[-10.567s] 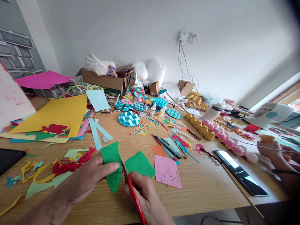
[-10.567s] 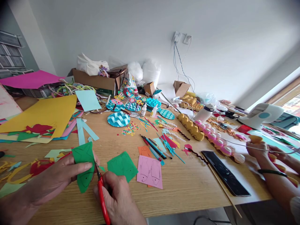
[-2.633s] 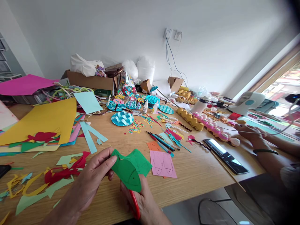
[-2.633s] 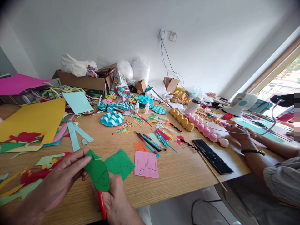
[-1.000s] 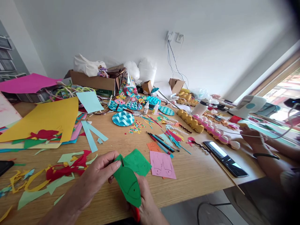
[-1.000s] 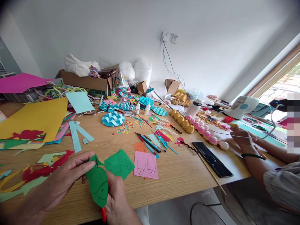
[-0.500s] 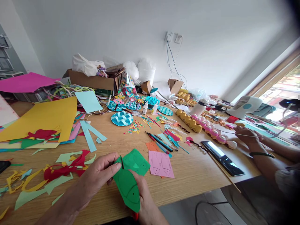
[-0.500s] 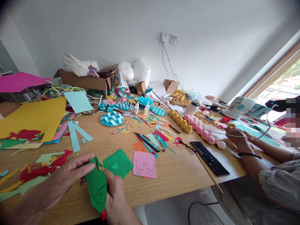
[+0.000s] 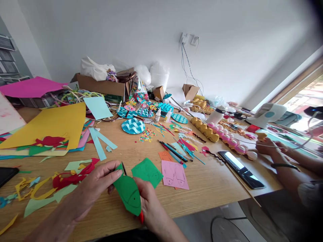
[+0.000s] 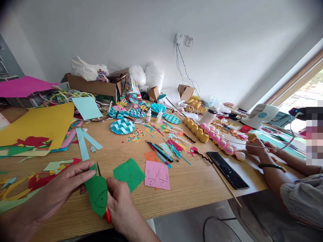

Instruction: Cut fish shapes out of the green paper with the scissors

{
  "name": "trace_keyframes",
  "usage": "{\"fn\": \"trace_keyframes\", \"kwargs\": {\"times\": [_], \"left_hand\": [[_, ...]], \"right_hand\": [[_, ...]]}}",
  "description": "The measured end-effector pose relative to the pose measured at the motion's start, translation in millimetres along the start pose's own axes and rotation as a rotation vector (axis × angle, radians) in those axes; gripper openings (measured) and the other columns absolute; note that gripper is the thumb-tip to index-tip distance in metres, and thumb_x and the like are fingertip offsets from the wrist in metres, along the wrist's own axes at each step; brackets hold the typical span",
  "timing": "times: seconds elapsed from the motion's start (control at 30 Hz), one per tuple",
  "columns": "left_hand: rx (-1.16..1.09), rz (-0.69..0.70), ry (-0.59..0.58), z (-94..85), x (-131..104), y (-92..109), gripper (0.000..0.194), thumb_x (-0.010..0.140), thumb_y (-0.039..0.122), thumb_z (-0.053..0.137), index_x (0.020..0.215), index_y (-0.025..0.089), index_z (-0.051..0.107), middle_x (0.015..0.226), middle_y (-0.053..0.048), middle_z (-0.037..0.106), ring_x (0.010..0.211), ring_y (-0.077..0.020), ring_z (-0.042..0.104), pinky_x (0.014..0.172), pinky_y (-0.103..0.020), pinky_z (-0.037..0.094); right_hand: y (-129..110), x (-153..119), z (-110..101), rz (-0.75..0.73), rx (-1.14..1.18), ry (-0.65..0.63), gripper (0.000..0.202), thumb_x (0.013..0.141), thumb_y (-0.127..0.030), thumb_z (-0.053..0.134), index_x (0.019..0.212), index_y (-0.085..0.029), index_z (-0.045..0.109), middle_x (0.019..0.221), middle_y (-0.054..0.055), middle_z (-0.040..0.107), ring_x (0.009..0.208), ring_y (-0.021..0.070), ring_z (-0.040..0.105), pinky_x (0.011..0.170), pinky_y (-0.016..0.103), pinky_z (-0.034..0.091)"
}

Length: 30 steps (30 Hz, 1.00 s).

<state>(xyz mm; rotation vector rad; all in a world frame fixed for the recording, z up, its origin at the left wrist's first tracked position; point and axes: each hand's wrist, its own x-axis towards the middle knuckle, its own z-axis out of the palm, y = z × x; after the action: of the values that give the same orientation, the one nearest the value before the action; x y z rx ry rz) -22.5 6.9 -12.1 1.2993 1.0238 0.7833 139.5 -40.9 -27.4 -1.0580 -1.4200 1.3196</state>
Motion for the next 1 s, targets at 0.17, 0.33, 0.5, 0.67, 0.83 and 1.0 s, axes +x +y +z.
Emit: {"fn": "trace_keyframes", "kwargs": {"times": [0.17, 0.33, 0.5, 0.67, 0.83, 1.0], "left_hand": [[-0.010, 0.004, 0.171, -20.3, -3.6, -0.4, 0.028, 0.074, 0.046, 0.069, 0.072, 0.021, 0.058, 0.065, 0.005, 0.049, 0.061, -0.0132, 0.043, 0.052, -0.022, 0.038], [0.134, 0.069, 0.131, -27.8, -0.8, 8.4, 0.028, 0.080, 0.045, 0.062, 0.069, 0.022, 0.053, 0.058, 0.008, 0.044, 0.053, -0.0108, 0.038, 0.051, -0.021, 0.034], [0.300, 0.119, 0.102, -8.0, 4.5, 2.9, 0.024, 0.078, 0.042, 0.057, 0.065, 0.023, 0.048, 0.057, 0.008, 0.040, 0.051, -0.0117, 0.040, 0.046, -0.022, 0.032], [0.359, 0.127, -0.015, 3.5, 0.8, -1.2, 0.025, 0.082, 0.041, 0.050, 0.064, 0.024, 0.045, 0.056, 0.008, 0.040, 0.051, -0.0129, 0.045, 0.047, -0.022, 0.038], [0.690, 0.181, 0.000, -23.2, 1.5, 3.8, 0.017, 0.085, 0.036, 0.041, 0.083, 0.024, 0.052, 0.074, 0.001, 0.058, 0.069, -0.0178, 0.059, 0.061, -0.026, 0.047], [0.999, 0.196, -0.071, -26.9, 13.0, -3.4, 0.010, 0.076, 0.020, 0.052, 0.083, 0.024, 0.058, 0.093, -0.004, 0.066, 0.091, -0.0244, 0.062, 0.079, -0.034, 0.046]], "right_hand": [[12.6, 9.2, -9.3, 0.194, 0.157, -0.022, 0.057, 0.079, -0.075, 0.053, 0.068, -0.020, 0.046, 0.049, -0.007, 0.043, 0.039, 0.0071, 0.036, 0.040, 0.020, 0.026], [2.8, 15.4, -24.0, 0.096, 0.219, -0.007, 0.050, 0.077, -0.067, 0.065, 0.080, -0.018, 0.053, 0.065, -0.003, 0.054, 0.053, 0.0088, 0.046, 0.050, 0.020, 0.035], [-3.8, 16.8, -20.4, 0.107, 0.173, 0.010, 0.047, 0.060, -0.043, 0.086, 0.083, -0.020, 0.052, 0.071, -0.005, 0.050, 0.061, 0.0104, 0.043, 0.055, 0.021, 0.035], [11.4, 11.5, -21.4, 0.130, 0.143, 0.079, 0.035, 0.060, -0.032, 0.080, 0.077, -0.020, 0.051, 0.069, -0.005, 0.048, 0.059, 0.0100, 0.039, 0.051, 0.021, 0.033], [23.2, -4.7, -44.6, 0.111, 0.169, 0.291, 0.035, 0.067, -0.040, 0.076, 0.084, -0.020, 0.053, 0.065, -0.006, 0.046, 0.051, 0.0099, 0.037, 0.048, 0.022, 0.031], [29.2, -20.8, -54.7, 0.108, 0.143, 0.479, 0.037, 0.066, -0.044, 0.077, 0.084, -0.021, 0.054, 0.062, -0.006, 0.044, 0.052, 0.0116, 0.038, 0.049, 0.024, 0.030]]}}
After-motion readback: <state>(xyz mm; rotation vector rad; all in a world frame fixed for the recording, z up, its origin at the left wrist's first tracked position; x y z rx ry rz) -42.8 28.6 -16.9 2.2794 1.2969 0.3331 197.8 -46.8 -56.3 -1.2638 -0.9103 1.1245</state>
